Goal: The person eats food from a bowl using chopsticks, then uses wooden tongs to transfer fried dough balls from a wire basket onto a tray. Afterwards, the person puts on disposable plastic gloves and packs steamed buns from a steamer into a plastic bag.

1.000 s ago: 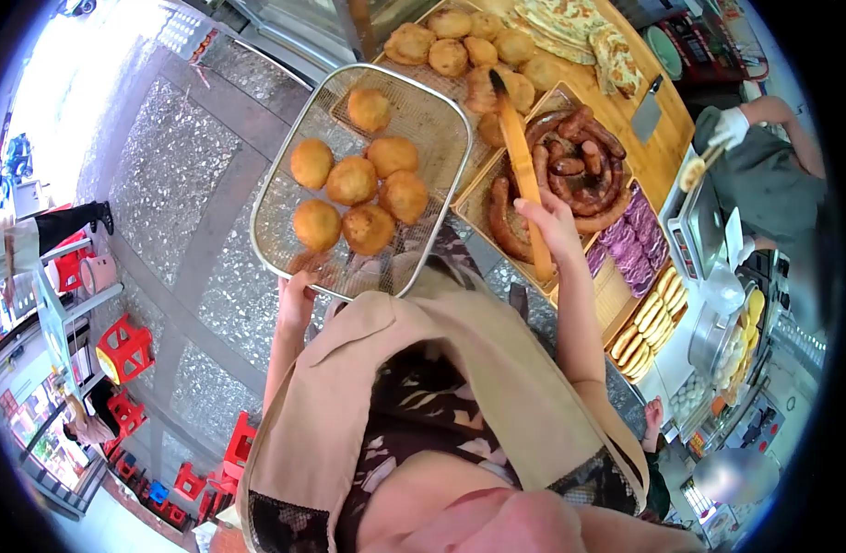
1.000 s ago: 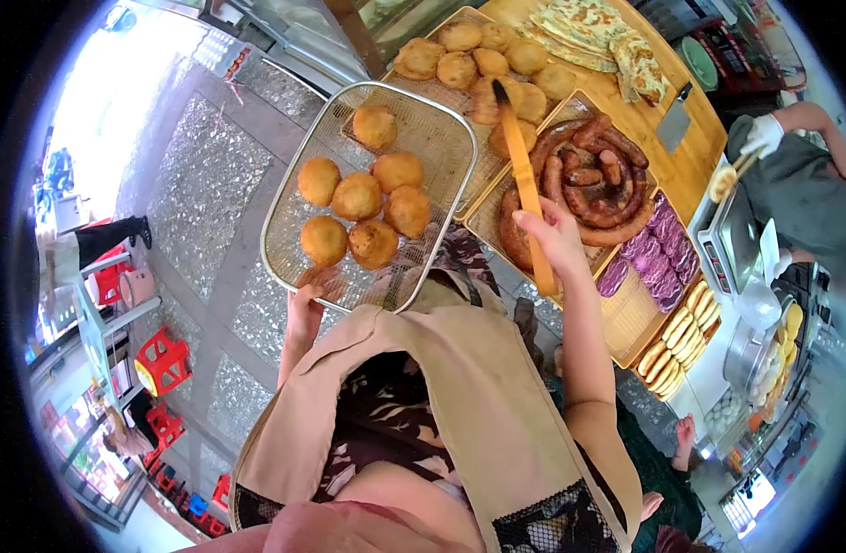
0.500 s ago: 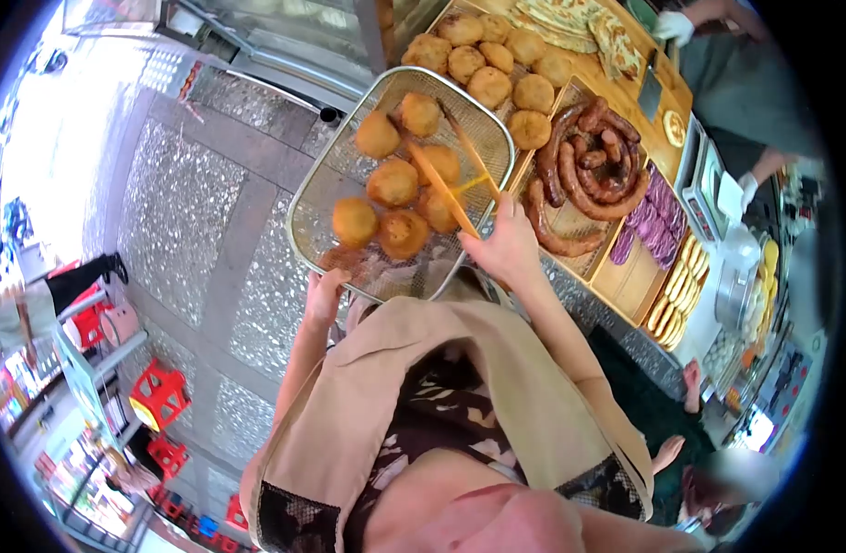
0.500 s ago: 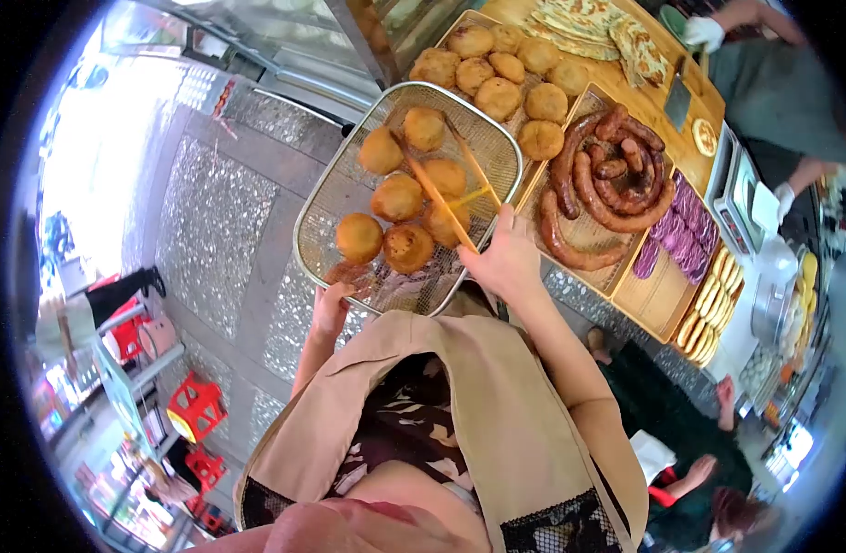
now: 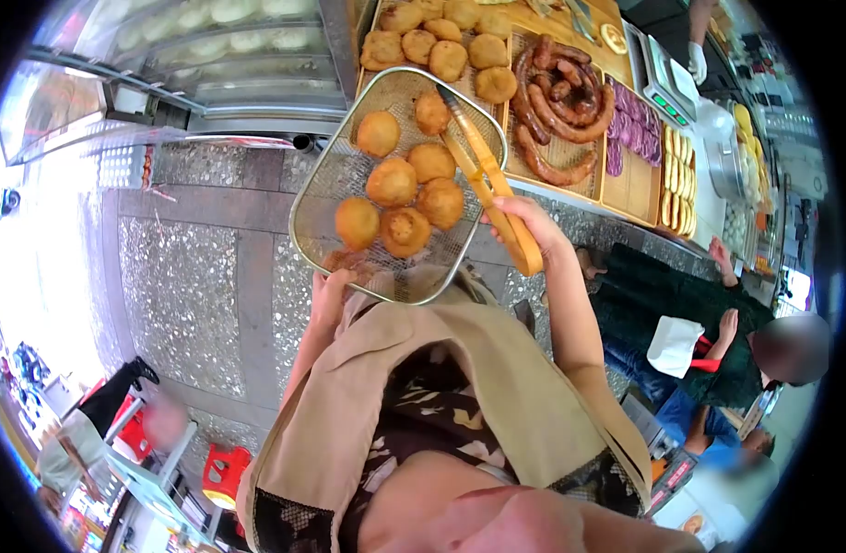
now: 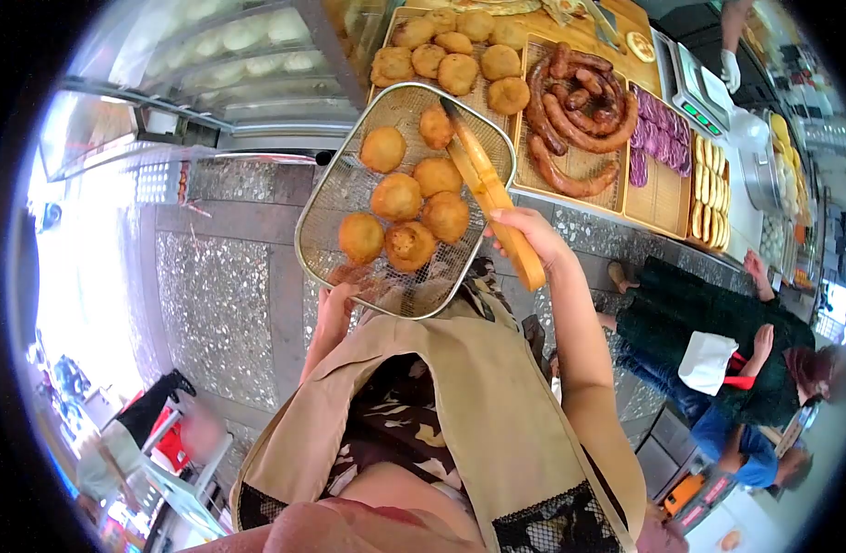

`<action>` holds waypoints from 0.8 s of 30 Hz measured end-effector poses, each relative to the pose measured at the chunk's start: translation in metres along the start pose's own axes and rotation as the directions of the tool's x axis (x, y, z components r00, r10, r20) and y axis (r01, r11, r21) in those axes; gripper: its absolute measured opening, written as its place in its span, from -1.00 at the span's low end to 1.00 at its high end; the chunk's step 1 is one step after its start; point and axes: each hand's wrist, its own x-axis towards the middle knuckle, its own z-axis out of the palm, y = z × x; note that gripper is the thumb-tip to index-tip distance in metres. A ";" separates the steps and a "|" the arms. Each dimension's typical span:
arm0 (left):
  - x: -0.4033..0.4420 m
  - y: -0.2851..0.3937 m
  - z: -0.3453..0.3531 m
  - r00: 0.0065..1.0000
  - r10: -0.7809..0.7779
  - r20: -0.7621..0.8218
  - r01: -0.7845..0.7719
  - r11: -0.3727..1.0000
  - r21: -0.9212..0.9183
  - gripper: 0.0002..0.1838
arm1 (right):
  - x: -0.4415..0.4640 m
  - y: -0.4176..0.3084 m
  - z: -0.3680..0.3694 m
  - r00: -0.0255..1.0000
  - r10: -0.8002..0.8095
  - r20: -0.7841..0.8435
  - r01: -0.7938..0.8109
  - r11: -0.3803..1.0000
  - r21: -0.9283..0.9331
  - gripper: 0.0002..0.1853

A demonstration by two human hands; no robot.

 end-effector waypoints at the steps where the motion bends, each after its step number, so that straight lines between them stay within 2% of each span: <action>1: 0.001 -0.001 -0.002 1.000 -0.003 0.012 0.003 1.000 0.009 -0.49 | -0.001 0.006 -0.003 0.999 0.022 0.043 -0.028 0.990 0.139 -0.54; 3: 0.002 -0.005 -0.005 1.000 0.000 0.029 0.001 1.000 -0.008 -0.51 | 0.003 0.025 -0.011 0.997 0.013 0.081 -0.029 0.978 0.206 -0.49; 5: 0.000 -0.004 -0.005 0.999 0.015 0.028 -0.015 1.000 -0.014 -0.51 | 0.000 0.037 -0.019 0.972 -0.051 0.230 -0.059 0.892 0.448 -0.55; 7: -0.004 -0.006 -0.005 0.999 0.032 0.018 -0.032 0.999 -0.028 -0.51 | -0.011 0.043 -0.026 0.968 -0.061 0.243 -0.071 0.863 0.500 -0.51; 9: -0.010 -0.006 -0.013 0.999 0.038 -0.015 -0.038 0.999 0.007 -0.50 | -0.021 0.045 -0.034 0.951 -0.182 0.251 0.000 0.809 0.588 -0.46; 11: -0.018 -0.005 -0.014 0.997 0.044 -0.064 -0.043 0.999 0.024 -0.51 | -0.023 0.048 -0.057 0.953 -0.217 0.211 0.074 0.843 0.533 -0.38; 13: -0.030 -0.003 -0.018 0.986 0.043 -0.161 -0.035 0.998 0.052 -0.53 | -0.022 0.042 -0.076 0.979 -0.179 0.101 0.111 0.872 0.477 -0.39; 14: -0.024 -0.023 -0.042 0.971 0.083 -0.226 -0.081 0.997 0.015 -0.55 | -0.018 0.038 -0.082 0.982 -0.163 0.096 0.102 0.885 0.454 -0.41; 15: -0.027 -0.021 -0.038 0.968 0.084 -0.236 -0.083 0.996 0.017 -0.55 | -0.009 0.038 -0.091 0.981 -0.159 0.106 0.095 0.885 0.455 -0.41; 17: -0.034 -0.012 -0.027 0.985 0.067 -0.156 -0.064 0.998 0.025 -0.49 | 0.017 0.047 -0.106 0.978 -0.117 0.171 0.025 0.887 0.461 -0.45; 19: -0.033 -0.018 -0.025 0.984 0.072 -0.165 -0.066 0.997 0.037 -0.48 | 0.028 0.051 -0.108 0.965 -0.123 0.231 0.002 0.886 0.464 -0.44; 21: -0.028 -0.029 -0.018 0.964 0.118 -0.240 -0.131 0.991 -0.039 -0.70 | 0.030 0.054 -0.110 0.951 -0.139 0.275 -0.025 0.854 0.519 -0.43; 23: -0.024 -0.040 -0.023 0.946 0.111 -0.304 -0.136 0.989 -0.064 -0.68 | 0.016 0.058 -0.114 0.939 -0.146 0.312 -0.036 0.859 0.511 -0.41; 24: -0.023 -0.041 -0.024 0.961 0.075 -0.267 -0.097 0.993 -0.067 -0.69 | -0.007 0.053 -0.110 0.966 -0.104 0.239 -0.037 0.853 0.520 -0.42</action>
